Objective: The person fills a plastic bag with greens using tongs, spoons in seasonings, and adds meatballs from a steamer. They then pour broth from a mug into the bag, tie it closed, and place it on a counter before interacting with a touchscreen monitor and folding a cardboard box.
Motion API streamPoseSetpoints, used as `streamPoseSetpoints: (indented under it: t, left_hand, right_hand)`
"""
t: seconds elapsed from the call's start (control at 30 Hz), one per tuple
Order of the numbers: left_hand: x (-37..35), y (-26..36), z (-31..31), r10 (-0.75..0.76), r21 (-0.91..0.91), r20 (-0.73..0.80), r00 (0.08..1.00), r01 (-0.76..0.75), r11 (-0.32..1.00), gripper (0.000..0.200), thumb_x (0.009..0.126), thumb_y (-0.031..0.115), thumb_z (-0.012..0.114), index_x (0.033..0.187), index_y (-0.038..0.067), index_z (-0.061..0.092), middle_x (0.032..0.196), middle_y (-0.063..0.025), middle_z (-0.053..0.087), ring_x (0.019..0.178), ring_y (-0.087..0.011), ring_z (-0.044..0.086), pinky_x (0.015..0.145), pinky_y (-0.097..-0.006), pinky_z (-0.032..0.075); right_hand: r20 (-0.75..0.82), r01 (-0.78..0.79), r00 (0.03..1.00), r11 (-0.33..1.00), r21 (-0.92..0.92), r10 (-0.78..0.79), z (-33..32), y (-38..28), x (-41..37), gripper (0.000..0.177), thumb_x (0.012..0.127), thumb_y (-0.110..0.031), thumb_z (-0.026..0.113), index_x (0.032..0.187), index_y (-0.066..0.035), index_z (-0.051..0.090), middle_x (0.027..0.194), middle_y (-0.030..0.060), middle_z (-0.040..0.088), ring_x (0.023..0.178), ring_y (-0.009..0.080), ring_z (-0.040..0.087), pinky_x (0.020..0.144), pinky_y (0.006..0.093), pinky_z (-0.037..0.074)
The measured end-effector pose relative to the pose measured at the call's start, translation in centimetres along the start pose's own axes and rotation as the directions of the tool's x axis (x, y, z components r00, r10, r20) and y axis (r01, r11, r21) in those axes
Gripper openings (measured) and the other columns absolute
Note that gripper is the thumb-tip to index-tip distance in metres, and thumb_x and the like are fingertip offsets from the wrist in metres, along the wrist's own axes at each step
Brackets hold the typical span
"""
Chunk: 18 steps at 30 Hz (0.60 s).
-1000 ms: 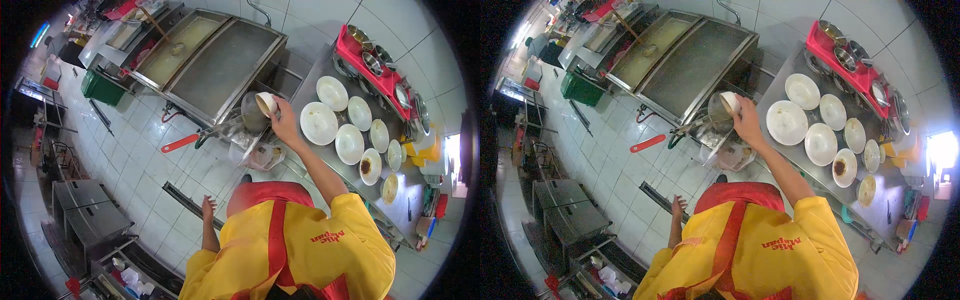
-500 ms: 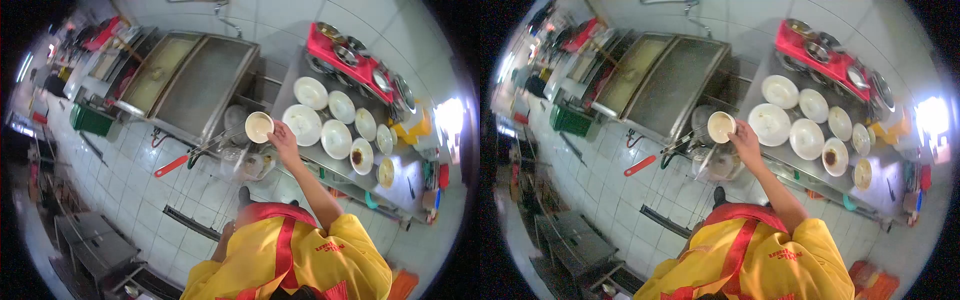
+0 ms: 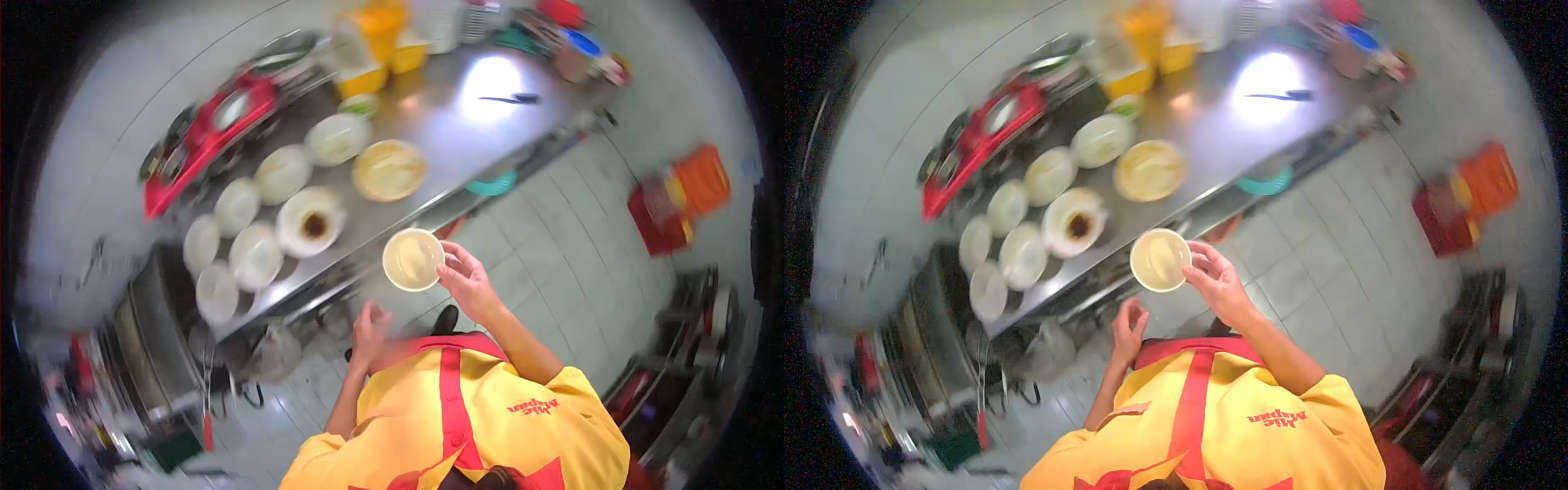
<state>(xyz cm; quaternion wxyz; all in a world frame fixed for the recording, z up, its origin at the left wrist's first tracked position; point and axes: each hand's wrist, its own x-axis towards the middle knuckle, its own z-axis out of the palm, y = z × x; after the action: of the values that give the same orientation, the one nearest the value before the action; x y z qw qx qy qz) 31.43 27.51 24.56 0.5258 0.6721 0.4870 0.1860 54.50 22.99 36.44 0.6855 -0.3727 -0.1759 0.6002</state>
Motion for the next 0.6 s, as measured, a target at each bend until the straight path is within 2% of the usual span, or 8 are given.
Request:
streamPoseSetpoints:
  t: [0.07, 0.1, 0.17, 0.27, 0.33, 0.4, 0.47, 0.6]
  left_hand:
    - [3.4, 9.2, 4.6, 0.388, 0.126, -0.010, 0.921, -0.384, 0.915, 0.081, 0.069, 0.030, 0.078, 0.135, 0.007, 0.037, 0.122, -0.0187, 0.052, 0.110, -0.0354, 0.052, 0.088, -0.0437, 0.043]
    - [5.0, 12.7, 6.9, 0.414, 0.115, 0.027, 0.910, -0.414, 0.903, 0.081, 0.069, 0.030, 0.078, 0.135, 0.007, 0.037, 0.122, -0.0187, 0.052, 0.110, -0.0354, 0.052, 0.088, -0.0437, 0.043]
    - [7.9, 17.8, 11.0, 0.682, 0.209, 0.311, 0.662, -0.748, 0.630, 0.102, 0.060, 0.031, 0.084, 0.142, 0.009, 0.027, 0.125, -0.0172, 0.047, 0.114, -0.0358, 0.048, 0.091, -0.0433, 0.041]
    - [11.1, 20.3, 17.7, 0.555, 0.176, 0.593, 0.583, -0.767, 0.617, 0.098, 0.059, 0.030, 0.083, 0.140, 0.011, 0.032, 0.121, -0.0179, 0.050, 0.108, -0.0369, 0.053, 0.090, -0.0430, 0.044]
    - [13.3, 21.9, 20.4, 0.492, 0.163, 0.665, 0.563, -0.751, 0.639, 0.096, 0.058, 0.029, 0.082, 0.139, 0.012, 0.033, 0.119, -0.0185, 0.050, 0.108, -0.0380, 0.053, 0.088, -0.0432, 0.046]
    - [16.5, 23.3, 23.1, 0.359, 0.152, 0.761, 0.541, -0.686, 0.711, 0.091, 0.058, 0.026, 0.080, 0.137, 0.011, 0.036, 0.118, -0.0192, 0.050, 0.107, -0.0393, 0.053, 0.088, -0.0433, 0.046]
    - [21.5, 24.7, 25.4, 0.378, 0.101, 0.769, 0.515, -0.682, 0.724, 0.089, 0.057, 0.024, 0.080, 0.134, 0.010, 0.037, 0.118, -0.0196, 0.049, 0.107, -0.0392, 0.053, 0.090, -0.0427, 0.045]
    - [35.2, 32.5, 29.4, 0.547, 0.251, 0.524, 0.653, -0.732, 0.634, 0.092, 0.056, 0.024, 0.081, 0.134, 0.005, 0.035, 0.116, -0.0213, 0.048, 0.106, -0.0378, 0.053, 0.090, -0.0432, 0.046]
  right_hand:
    - [-0.156, 0.073, 0.977, 0.915, -0.396, -0.146, -5.9, -3.3, -1.8, 0.044, 0.086, -0.011, 0.066, 0.124, -0.002, 0.047, 0.109, 0.0084, 0.059, 0.102, 0.0126, 0.056, 0.088, 0.0284, 0.046]
    - [-0.239, 0.079, 0.943, 0.852, -0.517, -0.232, -8.3, -4.0, -2.9, 0.041, 0.084, -0.010, 0.068, 0.120, -0.001, 0.050, 0.099, 0.0070, 0.062, 0.090, 0.0113, 0.060, 0.079, 0.0253, 0.049]
    - [-0.308, 0.046, 0.910, 0.807, -0.589, -0.277, -13.5, -4.7, -4.7, 0.041, 0.084, -0.010, 0.069, 0.119, -0.001, 0.051, 0.096, 0.0066, 0.063, 0.087, 0.0115, 0.061, 0.077, 0.0252, 0.050]
    - [-0.387, -0.009, 0.875, 0.790, -0.613, -0.291, -18.3, -6.7, -5.6, 0.039, 0.083, -0.010, 0.069, 0.117, 0.000, 0.052, 0.090, 0.0061, 0.064, 0.081, 0.0121, 0.063, 0.073, 0.0255, 0.052]
    - [-0.425, -0.008, 0.857, 0.816, -0.578, -0.292, -20.2, -7.6, -5.2, 0.038, 0.083, -0.010, 0.069, 0.116, 0.000, 0.053, 0.088, 0.0062, 0.065, 0.079, 0.0125, 0.063, 0.073, 0.0258, 0.052]
    - [-0.551, 0.047, 0.788, 0.919, -0.392, -0.275, -22.8, -7.9, -3.9, 0.036, 0.084, -0.009, 0.068, 0.114, 0.002, 0.053, 0.090, 0.0082, 0.065, 0.081, 0.0131, 0.063, 0.073, 0.0265, 0.052]
    - [-0.599, 0.114, 0.735, 0.929, -0.353, -0.318, -25.4, -9.0, -2.4, 0.033, 0.086, -0.010, 0.066, 0.112, 0.003, 0.053, 0.089, 0.0089, 0.065, 0.079, 0.0134, 0.063, 0.071, 0.0269, 0.053]
    - [-0.652, 0.055, 0.714, 0.949, -0.310, -0.255, -32.0, -14.0, 2.3, 0.028, 0.087, -0.013, 0.065, 0.108, 0.002, 0.057, 0.082, 0.0077, 0.065, 0.072, 0.0131, 0.063, 0.067, 0.0256, 0.052]
